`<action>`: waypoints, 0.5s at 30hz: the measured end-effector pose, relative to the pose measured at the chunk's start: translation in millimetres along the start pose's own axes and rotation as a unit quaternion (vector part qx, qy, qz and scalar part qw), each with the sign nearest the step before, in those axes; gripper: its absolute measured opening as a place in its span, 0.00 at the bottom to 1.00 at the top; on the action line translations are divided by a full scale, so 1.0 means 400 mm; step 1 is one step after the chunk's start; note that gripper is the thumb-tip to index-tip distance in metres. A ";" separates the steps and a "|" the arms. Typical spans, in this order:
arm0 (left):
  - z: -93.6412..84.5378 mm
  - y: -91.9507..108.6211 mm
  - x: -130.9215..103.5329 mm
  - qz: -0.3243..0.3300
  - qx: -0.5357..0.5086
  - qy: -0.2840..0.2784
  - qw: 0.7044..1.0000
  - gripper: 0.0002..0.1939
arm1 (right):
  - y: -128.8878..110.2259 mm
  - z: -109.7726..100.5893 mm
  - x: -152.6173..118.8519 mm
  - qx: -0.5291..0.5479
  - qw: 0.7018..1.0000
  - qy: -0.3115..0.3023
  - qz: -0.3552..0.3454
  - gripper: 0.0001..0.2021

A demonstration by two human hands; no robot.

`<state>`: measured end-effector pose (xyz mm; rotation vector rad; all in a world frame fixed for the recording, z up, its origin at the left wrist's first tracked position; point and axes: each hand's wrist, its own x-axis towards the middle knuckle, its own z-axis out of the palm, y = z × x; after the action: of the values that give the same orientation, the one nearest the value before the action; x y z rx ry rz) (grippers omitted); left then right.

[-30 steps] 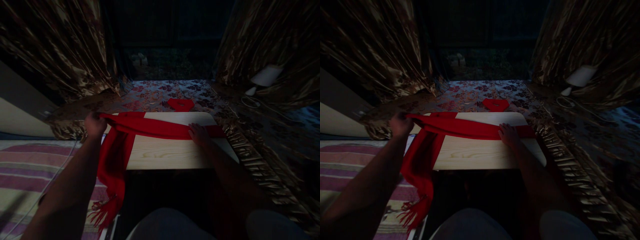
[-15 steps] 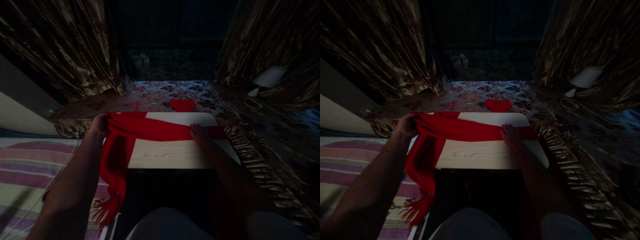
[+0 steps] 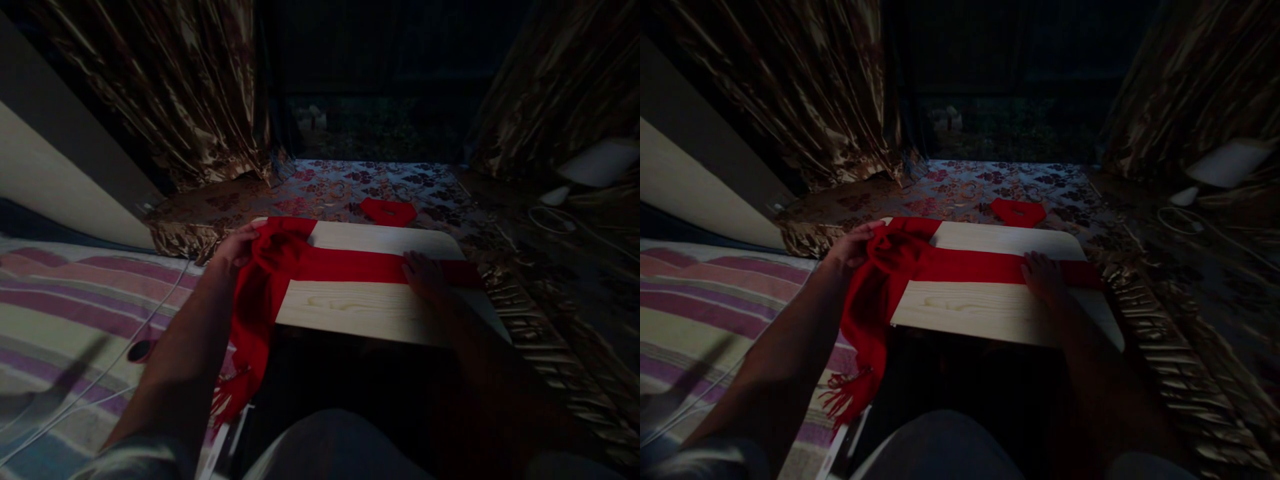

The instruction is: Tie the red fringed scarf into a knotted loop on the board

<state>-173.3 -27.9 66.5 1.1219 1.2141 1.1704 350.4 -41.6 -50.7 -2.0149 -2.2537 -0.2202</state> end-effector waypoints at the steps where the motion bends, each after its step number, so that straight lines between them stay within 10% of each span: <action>1: 0.001 -0.003 0.000 -0.007 -0.009 -0.016 1.000 0.30 | -0.001 -0.001 0.000 -0.001 1.000 -0.001 0.000 0.28; 9: 0.012 -0.001 0.013 0.016 0.140 -0.017 0.990 0.36 | -0.002 -0.006 0.000 0.000 1.000 -0.004 0.000 0.28; 15: 0.007 -0.009 0.056 -0.013 0.584 0.089 0.807 0.33 | -0.001 -0.003 0.001 -0.005 1.000 -0.008 0.002 0.27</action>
<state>-170.3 -5.6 61.4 1.8708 2.1978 0.3917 350.1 -41.4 -49.4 -2.0323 -2.2635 -0.2149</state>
